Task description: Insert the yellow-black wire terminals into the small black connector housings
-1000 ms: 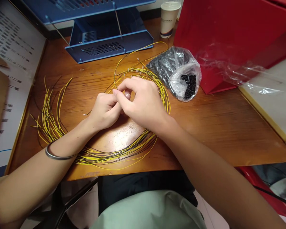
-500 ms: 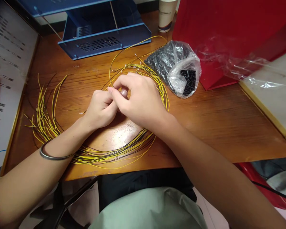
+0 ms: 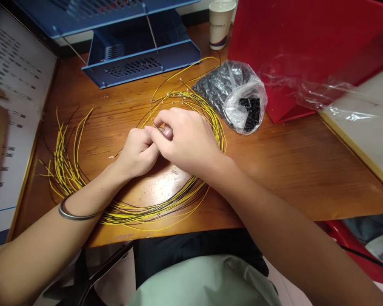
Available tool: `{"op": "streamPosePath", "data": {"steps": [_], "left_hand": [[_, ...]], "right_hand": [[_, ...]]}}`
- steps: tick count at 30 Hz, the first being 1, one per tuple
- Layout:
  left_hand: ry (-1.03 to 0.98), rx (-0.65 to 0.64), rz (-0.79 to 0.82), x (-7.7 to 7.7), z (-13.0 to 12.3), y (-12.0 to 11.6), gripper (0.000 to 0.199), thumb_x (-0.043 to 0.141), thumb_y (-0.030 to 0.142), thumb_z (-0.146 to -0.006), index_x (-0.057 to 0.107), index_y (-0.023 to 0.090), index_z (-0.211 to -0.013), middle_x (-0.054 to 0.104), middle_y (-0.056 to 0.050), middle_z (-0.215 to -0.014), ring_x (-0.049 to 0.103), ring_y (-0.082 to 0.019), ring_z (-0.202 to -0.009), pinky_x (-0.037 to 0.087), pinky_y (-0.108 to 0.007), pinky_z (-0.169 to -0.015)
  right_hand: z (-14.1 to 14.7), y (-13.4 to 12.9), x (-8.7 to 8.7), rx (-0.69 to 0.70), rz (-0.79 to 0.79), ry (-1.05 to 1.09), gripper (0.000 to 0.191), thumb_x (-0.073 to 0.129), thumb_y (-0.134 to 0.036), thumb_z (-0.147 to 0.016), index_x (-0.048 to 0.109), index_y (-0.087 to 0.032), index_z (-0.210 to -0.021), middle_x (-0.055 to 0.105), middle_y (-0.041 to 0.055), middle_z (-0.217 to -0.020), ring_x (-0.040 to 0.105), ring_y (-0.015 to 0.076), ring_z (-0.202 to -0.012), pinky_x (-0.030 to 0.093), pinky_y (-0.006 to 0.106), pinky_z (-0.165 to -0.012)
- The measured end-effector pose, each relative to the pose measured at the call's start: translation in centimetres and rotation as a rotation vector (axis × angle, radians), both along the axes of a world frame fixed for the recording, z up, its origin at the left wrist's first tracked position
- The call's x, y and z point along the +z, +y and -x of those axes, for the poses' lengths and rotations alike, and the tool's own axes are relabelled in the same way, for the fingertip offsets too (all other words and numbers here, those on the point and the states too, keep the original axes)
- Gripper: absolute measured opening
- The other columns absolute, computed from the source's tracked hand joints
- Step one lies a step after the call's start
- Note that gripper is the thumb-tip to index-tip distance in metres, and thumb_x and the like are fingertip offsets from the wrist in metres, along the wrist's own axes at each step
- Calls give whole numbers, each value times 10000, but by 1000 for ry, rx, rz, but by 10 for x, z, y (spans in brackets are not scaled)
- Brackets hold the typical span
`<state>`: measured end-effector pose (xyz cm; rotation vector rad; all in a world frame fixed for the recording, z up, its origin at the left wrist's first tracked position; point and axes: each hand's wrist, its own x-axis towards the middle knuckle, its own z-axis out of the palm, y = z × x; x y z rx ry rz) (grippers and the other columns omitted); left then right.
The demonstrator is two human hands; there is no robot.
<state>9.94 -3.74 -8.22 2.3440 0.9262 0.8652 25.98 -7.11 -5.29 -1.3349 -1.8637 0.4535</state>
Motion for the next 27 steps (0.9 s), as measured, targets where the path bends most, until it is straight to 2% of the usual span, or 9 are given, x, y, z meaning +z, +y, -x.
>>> {"op": "streamPosePath", "data": {"steps": [6, 10, 15, 27], "left_hand": [[10, 36, 19, 0, -1, -1, 390, 430, 311, -967, 533, 159, -622, 501, 5, -556, 435, -98, -531, 326, -250, -546], [11, 37, 13, 1, -1, -3, 374, 430, 315, -968, 559, 157, -654, 551, -4, -581, 462, -103, -539, 348, -254, -562], [3, 32, 6, 2, -2, -3, 387, 444, 308, -966, 533, 164, -618, 493, 13, -519, 382, -90, -483, 293, -254, -521], [47, 62, 54, 3, -2, -2, 401, 428, 357, -969, 555, 162, -643, 473, 10, -535, 419, -102, -514, 302, -261, -551]], "right_hand": [[0, -3, 4, -15, 14, -19, 199, 621, -312, -936, 755, -179, -873, 731, 39, -815, 619, 169, -749, 428, 316, -736], [0, -4, 4, -27, 11, -10, 208, 634, -317, -935, 763, -174, -856, 717, 27, -756, 598, 153, -689, 402, 308, -695], [0, -3, 2, -40, 4, 16, 244, 641, -346, -940, 763, -170, -823, 690, 11, -685, 551, 128, -611, 375, 300, -652], [1, -3, -1, -51, -6, 45, 230, 651, -340, -929, 779, -168, -847, 710, 20, -707, 590, 138, -632, 398, 295, -654]]}}
